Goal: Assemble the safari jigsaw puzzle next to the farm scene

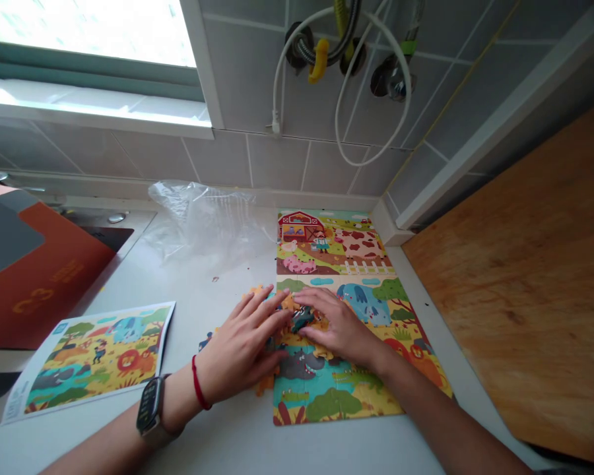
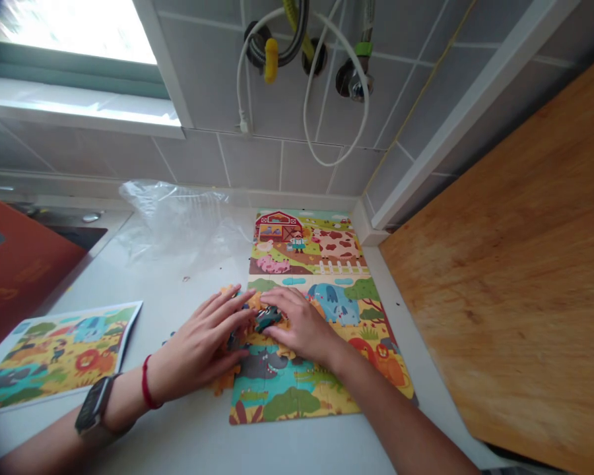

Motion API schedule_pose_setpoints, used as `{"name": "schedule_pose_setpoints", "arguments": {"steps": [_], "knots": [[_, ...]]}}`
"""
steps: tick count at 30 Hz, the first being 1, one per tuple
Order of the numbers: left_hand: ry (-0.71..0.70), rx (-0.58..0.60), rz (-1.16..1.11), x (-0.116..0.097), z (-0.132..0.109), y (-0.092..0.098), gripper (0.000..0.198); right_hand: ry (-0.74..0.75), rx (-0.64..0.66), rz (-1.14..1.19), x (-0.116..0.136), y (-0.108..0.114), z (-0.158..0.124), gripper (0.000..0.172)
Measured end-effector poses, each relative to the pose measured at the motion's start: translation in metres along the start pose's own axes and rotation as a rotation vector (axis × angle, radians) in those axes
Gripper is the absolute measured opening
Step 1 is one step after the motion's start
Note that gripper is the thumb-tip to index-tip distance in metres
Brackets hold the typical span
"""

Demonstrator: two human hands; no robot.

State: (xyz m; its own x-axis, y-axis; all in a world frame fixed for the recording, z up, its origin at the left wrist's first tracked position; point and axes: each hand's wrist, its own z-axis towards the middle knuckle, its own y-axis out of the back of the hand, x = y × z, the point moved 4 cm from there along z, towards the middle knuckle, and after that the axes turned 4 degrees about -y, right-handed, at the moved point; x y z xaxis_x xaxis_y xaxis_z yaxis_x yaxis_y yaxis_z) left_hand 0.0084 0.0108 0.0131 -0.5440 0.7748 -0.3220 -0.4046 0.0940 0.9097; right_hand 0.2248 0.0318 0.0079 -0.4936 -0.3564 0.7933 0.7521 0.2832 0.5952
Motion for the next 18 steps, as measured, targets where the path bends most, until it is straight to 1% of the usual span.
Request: {"name": "schedule_pose_setpoints", "arguments": {"steps": [1,2,5,6,7,10,12,15,18], "knots": [[-0.033,0.023,0.0,-0.001,0.0,-0.003,0.055,-0.008,-0.01,0.004,0.0,0.001,0.0,0.053],[-0.051,0.038,0.0,-0.002,0.0,-0.006,0.056,-0.018,-0.021,0.014,-0.001,0.001,0.0,0.045],[-0.021,0.03,0.004,0.002,0.002,-0.005,0.051,-0.054,-0.078,0.076,-0.004,0.005,0.0,0.016],[-0.004,0.016,0.005,0.004,0.004,-0.002,0.047,-0.073,-0.101,0.105,-0.006,0.007,0.0,0.01],[0.008,0.006,0.005,0.005,0.006,0.001,0.043,-0.095,-0.124,0.134,-0.009,0.01,0.0,0.01],[0.033,0.018,0.024,0.008,0.019,0.01,0.031,-0.18,-0.194,0.232,-0.021,0.018,0.0,0.022],[0.044,0.034,0.079,0.009,0.03,0.014,0.028,-0.241,-0.263,0.327,-0.032,0.025,0.0,0.03],[0.014,0.076,0.149,0.008,0.05,0.015,0.041,-0.304,-0.387,0.417,-0.046,0.038,-0.001,0.05],[0.031,0.176,0.176,0.009,0.066,0.014,0.054,-0.345,-0.473,0.4,-0.052,0.05,-0.003,0.056]]}}
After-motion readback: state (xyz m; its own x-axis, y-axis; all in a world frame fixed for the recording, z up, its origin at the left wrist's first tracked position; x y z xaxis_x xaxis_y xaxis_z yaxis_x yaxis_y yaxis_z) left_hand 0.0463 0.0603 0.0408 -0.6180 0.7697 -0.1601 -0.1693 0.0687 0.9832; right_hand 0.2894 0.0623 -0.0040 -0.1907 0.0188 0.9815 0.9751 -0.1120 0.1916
